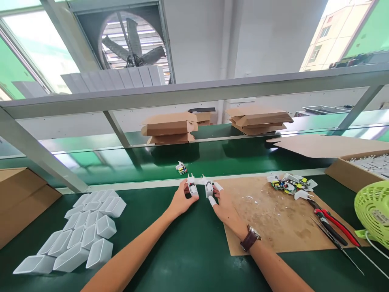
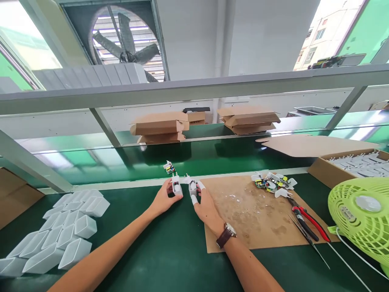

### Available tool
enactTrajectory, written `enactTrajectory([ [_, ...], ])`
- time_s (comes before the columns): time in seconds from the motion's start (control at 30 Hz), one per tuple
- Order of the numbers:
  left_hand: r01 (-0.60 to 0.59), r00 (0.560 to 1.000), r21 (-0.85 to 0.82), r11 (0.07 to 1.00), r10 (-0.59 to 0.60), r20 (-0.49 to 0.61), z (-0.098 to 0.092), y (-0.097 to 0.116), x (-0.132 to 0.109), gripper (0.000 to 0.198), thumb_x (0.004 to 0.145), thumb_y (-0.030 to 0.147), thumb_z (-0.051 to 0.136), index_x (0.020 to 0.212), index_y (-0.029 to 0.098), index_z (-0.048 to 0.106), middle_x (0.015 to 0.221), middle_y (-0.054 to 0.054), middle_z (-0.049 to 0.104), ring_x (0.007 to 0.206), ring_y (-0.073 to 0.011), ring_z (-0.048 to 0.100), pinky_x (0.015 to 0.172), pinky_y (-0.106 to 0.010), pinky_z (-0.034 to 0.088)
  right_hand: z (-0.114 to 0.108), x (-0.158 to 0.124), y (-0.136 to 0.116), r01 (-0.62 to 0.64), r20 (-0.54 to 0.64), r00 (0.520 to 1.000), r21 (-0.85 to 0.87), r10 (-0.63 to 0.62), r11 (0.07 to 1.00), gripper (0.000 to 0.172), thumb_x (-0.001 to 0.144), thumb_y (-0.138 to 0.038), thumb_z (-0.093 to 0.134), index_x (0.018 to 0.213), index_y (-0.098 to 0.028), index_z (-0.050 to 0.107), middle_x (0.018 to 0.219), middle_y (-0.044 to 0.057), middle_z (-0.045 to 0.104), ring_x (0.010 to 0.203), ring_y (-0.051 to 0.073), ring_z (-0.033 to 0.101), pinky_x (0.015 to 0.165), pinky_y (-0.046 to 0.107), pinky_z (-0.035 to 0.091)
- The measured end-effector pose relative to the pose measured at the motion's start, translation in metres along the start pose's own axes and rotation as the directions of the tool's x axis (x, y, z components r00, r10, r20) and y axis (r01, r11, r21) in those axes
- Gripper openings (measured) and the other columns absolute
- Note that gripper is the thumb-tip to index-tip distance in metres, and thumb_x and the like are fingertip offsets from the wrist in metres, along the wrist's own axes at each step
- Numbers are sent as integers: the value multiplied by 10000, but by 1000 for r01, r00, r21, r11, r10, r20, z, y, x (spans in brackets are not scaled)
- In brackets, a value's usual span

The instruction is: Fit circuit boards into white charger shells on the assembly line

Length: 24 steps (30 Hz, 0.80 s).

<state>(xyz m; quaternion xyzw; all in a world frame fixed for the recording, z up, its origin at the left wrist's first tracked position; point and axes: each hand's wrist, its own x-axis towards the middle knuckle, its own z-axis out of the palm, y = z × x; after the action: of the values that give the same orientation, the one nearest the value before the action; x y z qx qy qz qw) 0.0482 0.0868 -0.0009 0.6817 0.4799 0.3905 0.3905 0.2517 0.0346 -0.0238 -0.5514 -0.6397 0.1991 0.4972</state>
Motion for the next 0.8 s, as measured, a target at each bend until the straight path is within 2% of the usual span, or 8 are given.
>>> enactTrajectory([
  [0.13, -63, 991, 22, 998, 60, 116, 20, 2, 18, 889, 715, 165, 811, 1498, 211, 393, 1401, -159, 641, 1208, -282, 683, 1047, -470, 549, 0, -2, 0, 34, 16, 999, 5, -34, 999, 511, 894, -207, 529, 1404, -202, 497, 1258, 152, 694, 1141, 285, 695, 972, 507, 604],
  [0.2, -91, 981, 56, 994, 80, 175, 15, 4, 25, 890, 688, 162, 833, 1485, 217, 440, 1407, -143, 644, 1216, -287, 680, 1031, -445, 563, -5, -3, -7, 51, -4, 999, -23, -51, 998, 519, 896, -183, 512, 1414, -185, 487, 1296, 173, 667, 1202, 313, 657, 1025, 571, 561],
  [0.27, -105, 978, 115, 988, 82, 191, 1, 6, 38, 809, 677, 152, 837, 1421, 229, 529, 1401, -116, 650, 1254, -295, 654, 1044, -437, 556, -11, -4, -15, 118, -40, 992, -108, -123, 987, 507, 917, -156, 469, 1423, -177, 475, 1355, 187, 625, 1276, 330, 598, 1073, 617, 509],
  [0.33, -92, 990, 201, 975, 67, 124, -18, 9, 55, 660, 739, 167, 800, 1361, 229, 589, 1438, -116, 611, 1345, -310, 579, 1109, -470, 504, -15, -4, -22, 230, -68, 966, -224, -250, 947, 491, 935, -125, 428, 1421, -178, 471, 1382, 189, 601, 1290, 326, 581, 1073, 610, 513],
  [0.4, -42, 999, 297, 954, 45, -4, -34, 11, 73, 523, 844, 219, 741, 1346, 213, 597, 1490, -136, 545, 1412, -329, 497, 1169, -540, 422, -16, -5, -26, 338, -75, 923, -310, -377, 889, 494, 938, -103, 410, 1422, -181, 464, 1377, 188, 603, 1269, 320, 601, 1035, 576, 554],
  [0.5, 65, 988, 402, 913, -2, -155, -49, 11, 90, 426, 947, 331, 683, 1336, 182, 591, 1448, -129, 557, 1331, -321, 545, 1112, -590, 449, -10, -7, -27, 444, -56, 865, -374, -498, 814, 493, 950, -110, 401, 1431, -200, 455, 1347, 178, 625, 1230, 322, 637, 968, 525, 603],
  [0.7, 243, 942, 465, 851, -93, -322, -54, 7, 88, 357, 973, 352, 659, 1281, 176, 621, 1370, -112, 607, 1216, -275, 617, 1024, -519, 533, 2, -6, -13, 590, -68, 745, -398, -664, 703, 447, 972, -200, 417, 1413, -229, 485, 1279, 163, 668, 1141, 352, 682, 833, 491, 619],
  [0.8, 320, 918, 437, 841, -161, -362, -62, 8, 83, 322, 985, 354, 641, 1258, 184, 632, 1338, -107, 627, 1178, -256, 635, 1005, -495, 546, 0, -6, -5, 601, -67, 741, -378, -668, 705, 425, 962, -265, 426, 1367, -247, 552, 1222, 167, 696, 983, 363, 719, 686, 468, 596],
])
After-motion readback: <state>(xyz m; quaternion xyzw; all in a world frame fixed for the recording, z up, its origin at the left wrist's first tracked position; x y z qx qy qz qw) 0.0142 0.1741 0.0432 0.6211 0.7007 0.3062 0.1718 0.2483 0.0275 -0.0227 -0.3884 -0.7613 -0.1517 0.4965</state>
